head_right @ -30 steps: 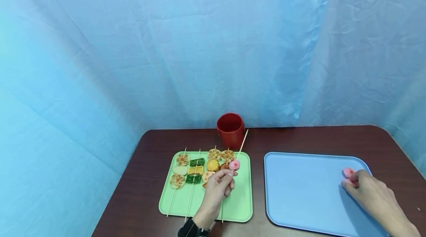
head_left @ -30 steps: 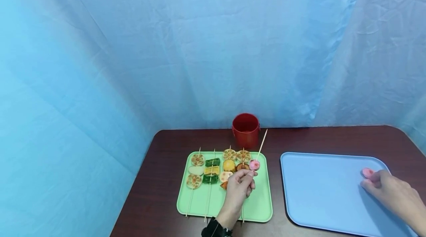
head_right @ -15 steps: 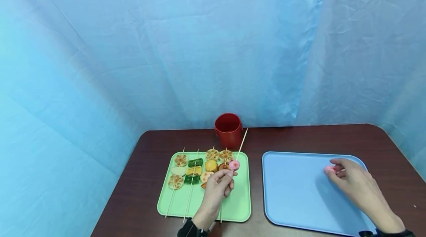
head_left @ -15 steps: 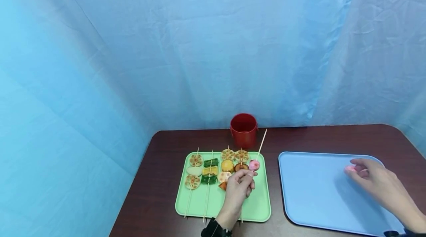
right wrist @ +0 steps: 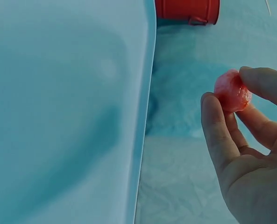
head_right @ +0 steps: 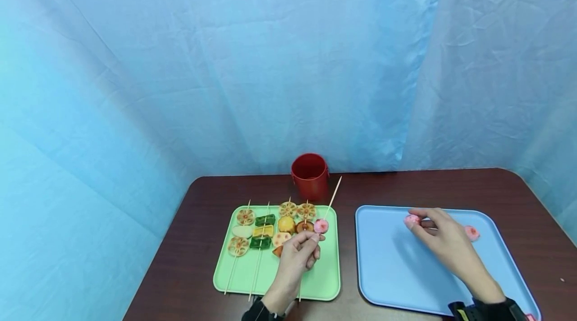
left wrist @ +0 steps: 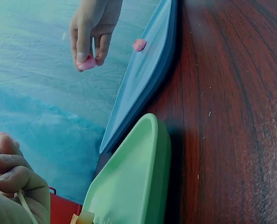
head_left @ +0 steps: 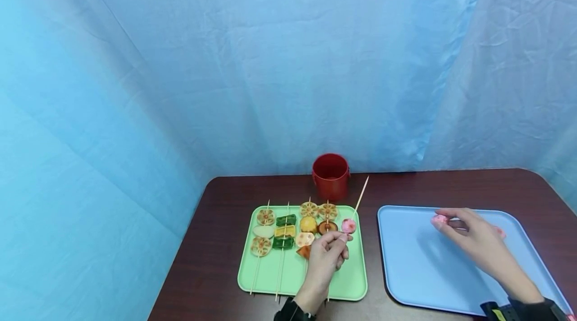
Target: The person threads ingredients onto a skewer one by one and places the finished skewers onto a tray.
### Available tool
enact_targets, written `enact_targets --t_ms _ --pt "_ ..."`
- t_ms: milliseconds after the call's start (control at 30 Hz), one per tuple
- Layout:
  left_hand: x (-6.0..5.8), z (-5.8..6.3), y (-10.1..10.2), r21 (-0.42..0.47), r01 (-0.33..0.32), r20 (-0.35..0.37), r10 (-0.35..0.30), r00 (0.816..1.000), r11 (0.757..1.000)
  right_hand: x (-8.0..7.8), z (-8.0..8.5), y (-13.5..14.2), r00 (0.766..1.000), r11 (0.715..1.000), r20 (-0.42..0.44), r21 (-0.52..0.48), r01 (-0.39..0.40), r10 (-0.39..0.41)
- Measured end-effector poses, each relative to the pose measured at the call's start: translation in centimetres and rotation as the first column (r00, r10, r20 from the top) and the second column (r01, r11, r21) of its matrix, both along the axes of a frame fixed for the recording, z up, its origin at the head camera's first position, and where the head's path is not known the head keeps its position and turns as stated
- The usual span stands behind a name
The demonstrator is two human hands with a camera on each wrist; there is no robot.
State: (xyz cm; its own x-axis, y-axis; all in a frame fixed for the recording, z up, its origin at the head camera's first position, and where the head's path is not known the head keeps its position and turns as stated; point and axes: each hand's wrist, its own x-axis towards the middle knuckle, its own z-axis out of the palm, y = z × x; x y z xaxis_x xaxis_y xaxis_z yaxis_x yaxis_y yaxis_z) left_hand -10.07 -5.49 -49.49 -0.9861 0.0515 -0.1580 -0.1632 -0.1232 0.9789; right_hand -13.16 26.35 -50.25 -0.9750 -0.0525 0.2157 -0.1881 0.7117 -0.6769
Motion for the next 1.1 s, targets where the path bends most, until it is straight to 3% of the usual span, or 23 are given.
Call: enact_targets --t_ms 233,500,633,967,1100 --pt "0.1 -0.1 0.1 -0.022 0.017 -0.016 -0.017 1.000 1.000 -0.3 -0.1 -1.5 1.000 1.000 -0.004 -0.030 0.002 -0.002" --pt "0.3 -0.5 0.3 -0.063 0.044 -0.085 -0.049 0.995 0.997 -0.9 1.1 -2.9 0.996 0.996 0.087 -0.077 0.041 -0.034" --pt "0.5 -0.6 0.4 -0.083 0.056 -0.105 -0.065 0.992 0.995 -1.4 1.8 -3.6 0.989 0.986 0.149 -0.162 0.048 -0.024" --pt "0.9 -0.9 0.4 -0.134 0.140 -0.114 -0.156 0.981 0.981 -2.3 2.4 -5.0 0.980 0.926 0.194 -0.376 0.040 0.036" --pt "1.0 -1.1 0.4 -0.137 0.178 -0.124 -0.195 0.973 0.974 -2.7 2.7 -5.5 0.977 0.882 0.203 -0.469 0.044 0.059"
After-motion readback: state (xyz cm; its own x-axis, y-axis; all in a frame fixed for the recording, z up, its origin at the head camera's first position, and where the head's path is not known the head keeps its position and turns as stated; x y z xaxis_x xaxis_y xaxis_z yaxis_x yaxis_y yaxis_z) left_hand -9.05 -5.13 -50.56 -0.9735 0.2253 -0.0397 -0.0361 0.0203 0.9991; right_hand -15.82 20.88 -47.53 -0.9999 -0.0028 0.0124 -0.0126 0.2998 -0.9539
